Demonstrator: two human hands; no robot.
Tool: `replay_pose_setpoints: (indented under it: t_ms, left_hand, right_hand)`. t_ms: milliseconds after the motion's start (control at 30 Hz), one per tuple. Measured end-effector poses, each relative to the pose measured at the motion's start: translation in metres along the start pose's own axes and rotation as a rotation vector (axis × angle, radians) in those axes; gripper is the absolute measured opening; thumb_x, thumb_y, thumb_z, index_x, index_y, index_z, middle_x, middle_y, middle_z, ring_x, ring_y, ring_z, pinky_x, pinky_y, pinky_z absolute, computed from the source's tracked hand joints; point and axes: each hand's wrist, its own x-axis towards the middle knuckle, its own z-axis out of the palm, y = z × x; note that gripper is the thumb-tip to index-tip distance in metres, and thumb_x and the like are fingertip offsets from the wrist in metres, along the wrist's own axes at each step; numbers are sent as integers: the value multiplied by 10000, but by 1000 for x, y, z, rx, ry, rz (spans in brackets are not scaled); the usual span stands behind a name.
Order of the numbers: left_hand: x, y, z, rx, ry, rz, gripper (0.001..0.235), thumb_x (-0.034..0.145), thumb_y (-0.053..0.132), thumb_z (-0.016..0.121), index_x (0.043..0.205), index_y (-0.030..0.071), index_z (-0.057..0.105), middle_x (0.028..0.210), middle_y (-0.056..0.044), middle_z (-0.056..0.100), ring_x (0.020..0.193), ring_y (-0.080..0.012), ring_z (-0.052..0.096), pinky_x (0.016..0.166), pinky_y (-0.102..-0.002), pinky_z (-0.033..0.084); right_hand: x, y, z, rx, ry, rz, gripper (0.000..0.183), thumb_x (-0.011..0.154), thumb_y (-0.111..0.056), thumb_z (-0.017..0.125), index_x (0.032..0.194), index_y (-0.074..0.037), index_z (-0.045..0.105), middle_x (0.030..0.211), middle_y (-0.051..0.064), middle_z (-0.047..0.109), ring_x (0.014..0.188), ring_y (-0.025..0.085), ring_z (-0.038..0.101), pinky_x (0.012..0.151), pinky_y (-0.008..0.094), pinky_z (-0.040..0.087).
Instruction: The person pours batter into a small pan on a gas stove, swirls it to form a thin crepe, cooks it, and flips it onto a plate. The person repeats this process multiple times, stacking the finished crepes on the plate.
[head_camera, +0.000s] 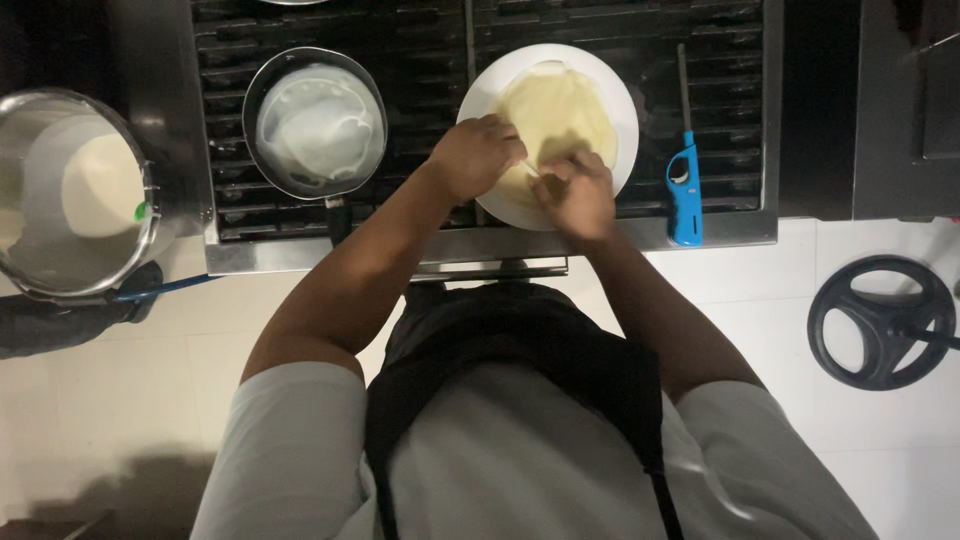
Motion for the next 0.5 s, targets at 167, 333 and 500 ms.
replay_pose_setpoints:
  t_ms: [167,333,500]
  left_hand:
    - [-11,0,-6,-27,24,-52,137,954,213,622,977,141,736,1041,-53,704,1010,-293,650,877,-445,530]
    - [-21,-6,0,-104,99,-213,179,953,195,620,1063,145,751,1058,-88,708,981,-322,679,844,-471,544]
    - [-12,-10,16,-185,182,-635,173,956,225,622,1047,151,751,1118,-125,684,1018,-351,682,848,-474,556]
  right_hand:
    - [-2,0,13,-1,8,-19,124,853,-154,827,952,-105,769,1004,109,681,939,318,654,827,457,529]
    - [-10,-5,22,-285,-10,-209,231,802,-195,760,1023,-128,775,993,57,695,948,267,667,788,438,476]
    - [-25,-12,21,-331,-46,-259,151,910,-219,742,1022,-119,757,1031,69,696,944,246,664,816,433,464]
